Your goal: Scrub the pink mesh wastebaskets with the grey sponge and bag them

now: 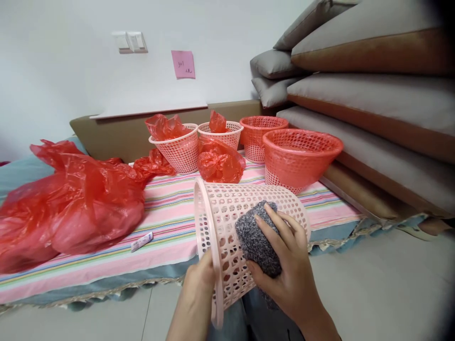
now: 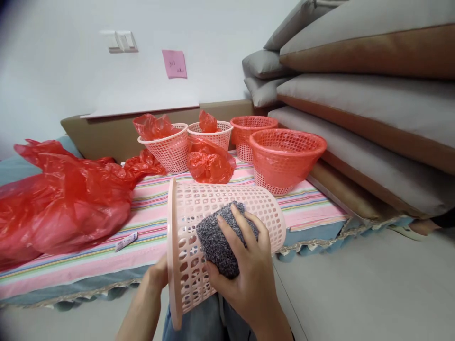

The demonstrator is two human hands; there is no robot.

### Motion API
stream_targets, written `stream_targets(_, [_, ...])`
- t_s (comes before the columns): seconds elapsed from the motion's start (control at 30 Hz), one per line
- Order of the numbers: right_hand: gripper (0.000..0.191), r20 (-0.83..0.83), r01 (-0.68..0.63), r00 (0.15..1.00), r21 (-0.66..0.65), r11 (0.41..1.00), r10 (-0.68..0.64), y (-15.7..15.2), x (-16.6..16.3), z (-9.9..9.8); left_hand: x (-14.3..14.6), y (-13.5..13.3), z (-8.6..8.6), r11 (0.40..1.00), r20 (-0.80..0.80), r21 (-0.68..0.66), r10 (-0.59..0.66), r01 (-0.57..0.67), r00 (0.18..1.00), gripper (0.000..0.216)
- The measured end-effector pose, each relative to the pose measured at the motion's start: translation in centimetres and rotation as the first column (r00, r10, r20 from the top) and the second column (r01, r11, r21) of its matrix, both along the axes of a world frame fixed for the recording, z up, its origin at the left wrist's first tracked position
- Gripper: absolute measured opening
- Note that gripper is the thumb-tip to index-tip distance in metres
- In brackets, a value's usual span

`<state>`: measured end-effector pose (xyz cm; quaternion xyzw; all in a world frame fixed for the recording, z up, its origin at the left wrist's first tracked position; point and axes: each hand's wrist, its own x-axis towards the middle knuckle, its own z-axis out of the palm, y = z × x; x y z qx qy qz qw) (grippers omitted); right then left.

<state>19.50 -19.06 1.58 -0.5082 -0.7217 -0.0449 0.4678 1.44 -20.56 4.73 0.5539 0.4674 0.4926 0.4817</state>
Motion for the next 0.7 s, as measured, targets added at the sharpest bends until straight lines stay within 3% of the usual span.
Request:
stream_targets(0.07, [0.064, -0.001, -0.008, 1.000, 0.017, 1.000, 0.008, 0.0, -0.2, -0.1, 1.5, 0.2, -0.2, 0.989, 0.147, -0.024, 0.149, -0.147, 0.978, 0.052])
stream_targets(0.17, [0.064, -0.006, -0.027, 1.000, 0.015, 1.000, 0.027, 0.1, -0.3, -0.4, 2.9, 0.4, -1.0, 0.967, 0.150, 0.002, 0.250, -0.253, 0.957, 0.055])
stream_targets(0.3, [0.061, -0.048, 0.004, 0.999, -0.020, 1.000, -0.005, 0.7, 0.5, -1.4, 2.2, 0.0, -2.2, 0.972, 0.069, 0.039, 0.231, -0.234, 0.971, 0.051])
stream_targets(0.43, [0.055, -0.186, 0.258, 0.949, -0.012, 0.966, -0.256, 2.1, 1.6, -2.5, 1.0, -0.3, -3.5, 0.974, 0.132, -0.020, 0.226, -0.226, 0.965, 0.053])
stream_targets(0.5, [0.055, -0.236, 0.320, 0.920, -0.011, 0.947, -0.314, 2.5, 1.5, -2.7, 1.0, -0.2, -3.8, 0.971, 0.162, -0.019, 0.238, -0.238, 0.958, 0.054])
stream_targets(0.7, [0.062, -0.113, 0.151, 0.983, 0.040, 0.988, -0.146, 1.1, -3.8, -1.1, 1.7, 0.6, -3.4, 0.978, 0.161, 0.024, 0.202, -0.208, 0.966, 0.052])
